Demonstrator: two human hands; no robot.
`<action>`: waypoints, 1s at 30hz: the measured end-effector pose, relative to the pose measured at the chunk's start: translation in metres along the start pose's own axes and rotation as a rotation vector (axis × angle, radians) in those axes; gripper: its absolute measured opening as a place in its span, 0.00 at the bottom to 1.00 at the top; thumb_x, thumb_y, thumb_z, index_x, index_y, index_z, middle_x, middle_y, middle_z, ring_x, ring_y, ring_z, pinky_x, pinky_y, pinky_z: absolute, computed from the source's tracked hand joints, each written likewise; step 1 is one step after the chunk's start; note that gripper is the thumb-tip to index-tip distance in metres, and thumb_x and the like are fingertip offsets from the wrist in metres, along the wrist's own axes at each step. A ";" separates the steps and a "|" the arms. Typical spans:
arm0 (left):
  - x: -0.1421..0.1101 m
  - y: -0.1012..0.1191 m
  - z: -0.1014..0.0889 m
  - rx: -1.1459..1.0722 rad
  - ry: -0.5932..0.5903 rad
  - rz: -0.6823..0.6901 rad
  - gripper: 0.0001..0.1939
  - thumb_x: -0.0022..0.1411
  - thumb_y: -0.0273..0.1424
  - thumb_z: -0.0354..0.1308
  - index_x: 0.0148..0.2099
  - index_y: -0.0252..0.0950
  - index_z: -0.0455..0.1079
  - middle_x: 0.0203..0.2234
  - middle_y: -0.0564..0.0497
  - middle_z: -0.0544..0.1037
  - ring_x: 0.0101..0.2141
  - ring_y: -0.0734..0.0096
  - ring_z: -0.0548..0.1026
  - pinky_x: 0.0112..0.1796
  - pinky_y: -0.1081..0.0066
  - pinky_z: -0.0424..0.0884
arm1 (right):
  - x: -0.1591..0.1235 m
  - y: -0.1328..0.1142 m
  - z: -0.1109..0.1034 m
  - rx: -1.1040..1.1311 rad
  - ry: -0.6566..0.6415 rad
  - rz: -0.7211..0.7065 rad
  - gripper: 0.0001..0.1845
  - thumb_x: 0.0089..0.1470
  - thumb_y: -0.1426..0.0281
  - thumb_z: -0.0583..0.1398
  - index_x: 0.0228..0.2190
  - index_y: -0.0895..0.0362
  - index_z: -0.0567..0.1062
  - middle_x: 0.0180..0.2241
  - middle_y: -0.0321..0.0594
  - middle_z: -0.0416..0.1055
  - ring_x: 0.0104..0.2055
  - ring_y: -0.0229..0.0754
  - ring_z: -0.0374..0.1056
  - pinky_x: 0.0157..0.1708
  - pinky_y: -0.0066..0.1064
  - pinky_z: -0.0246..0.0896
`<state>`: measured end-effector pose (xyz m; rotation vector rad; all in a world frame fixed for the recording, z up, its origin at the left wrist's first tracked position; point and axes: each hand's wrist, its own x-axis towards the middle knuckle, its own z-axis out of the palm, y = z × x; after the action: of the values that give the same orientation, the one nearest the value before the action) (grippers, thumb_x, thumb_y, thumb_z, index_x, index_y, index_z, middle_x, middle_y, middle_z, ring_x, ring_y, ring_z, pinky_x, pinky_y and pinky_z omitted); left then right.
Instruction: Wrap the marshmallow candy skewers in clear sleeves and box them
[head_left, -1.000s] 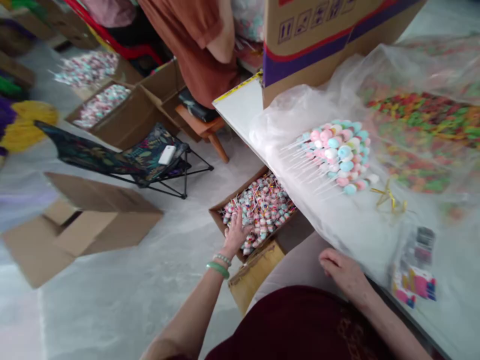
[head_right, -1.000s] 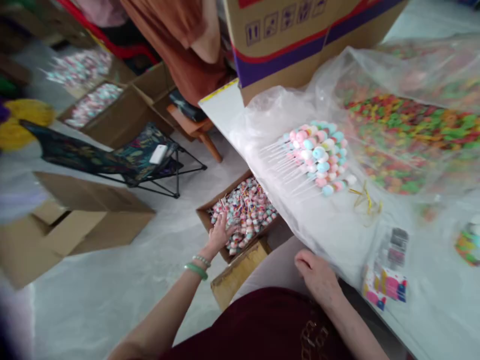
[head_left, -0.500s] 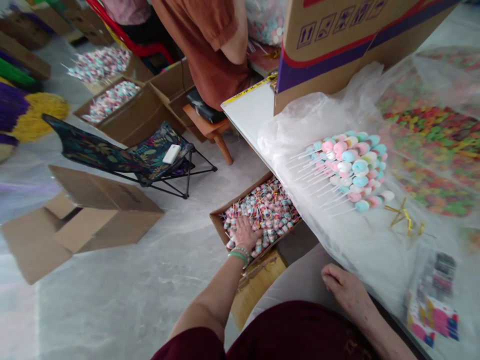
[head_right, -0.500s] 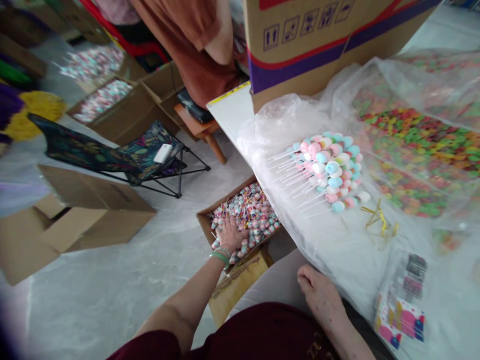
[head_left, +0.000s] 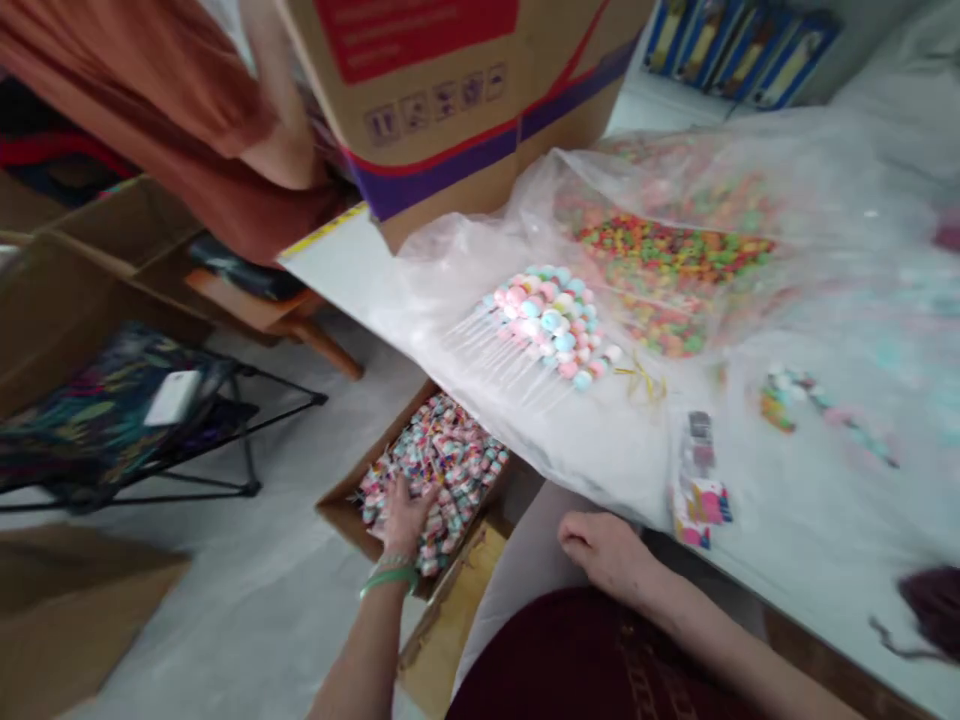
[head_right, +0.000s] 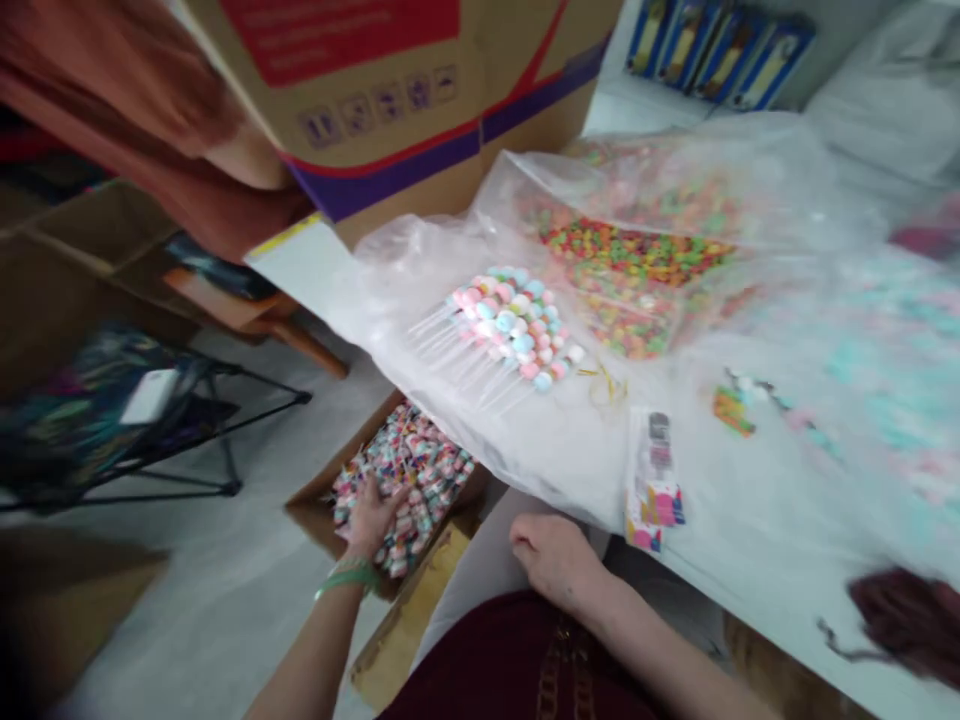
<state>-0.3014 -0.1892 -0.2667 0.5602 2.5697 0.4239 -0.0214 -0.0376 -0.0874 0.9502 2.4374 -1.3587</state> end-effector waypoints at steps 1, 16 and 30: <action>-0.006 0.001 0.000 0.023 0.041 0.009 0.38 0.59 0.48 0.49 0.64 0.29 0.53 0.62 0.34 0.54 0.61 0.47 0.53 0.58 0.46 0.46 | -0.005 -0.002 -0.007 0.042 0.017 -0.045 0.08 0.50 0.74 0.51 0.23 0.55 0.68 0.24 0.33 0.67 0.28 0.37 0.62 0.30 0.27 0.50; -0.106 0.176 -0.010 -0.456 0.338 0.888 0.10 0.61 0.35 0.55 0.41 0.35 0.73 0.44 0.43 0.75 0.47 0.62 0.72 0.49 0.59 0.69 | -0.069 0.115 -0.090 -0.288 0.768 0.677 0.19 0.56 0.62 0.53 0.48 0.56 0.68 0.40 0.43 0.70 0.44 0.46 0.65 0.39 0.32 0.55; -0.217 0.304 -0.028 -0.715 -0.362 0.671 0.08 0.52 0.35 0.63 0.36 0.39 0.77 0.31 0.47 0.76 0.34 0.65 0.72 0.39 0.70 0.68 | -0.105 0.127 -0.089 0.496 1.129 0.252 0.09 0.50 0.64 0.54 0.26 0.55 0.69 0.25 0.35 0.66 0.30 0.41 0.61 0.32 0.30 0.54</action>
<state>-0.0467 -0.0297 -0.0433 1.0769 1.6613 1.2585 0.1500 0.0363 -0.0778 2.6238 2.4176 -1.6092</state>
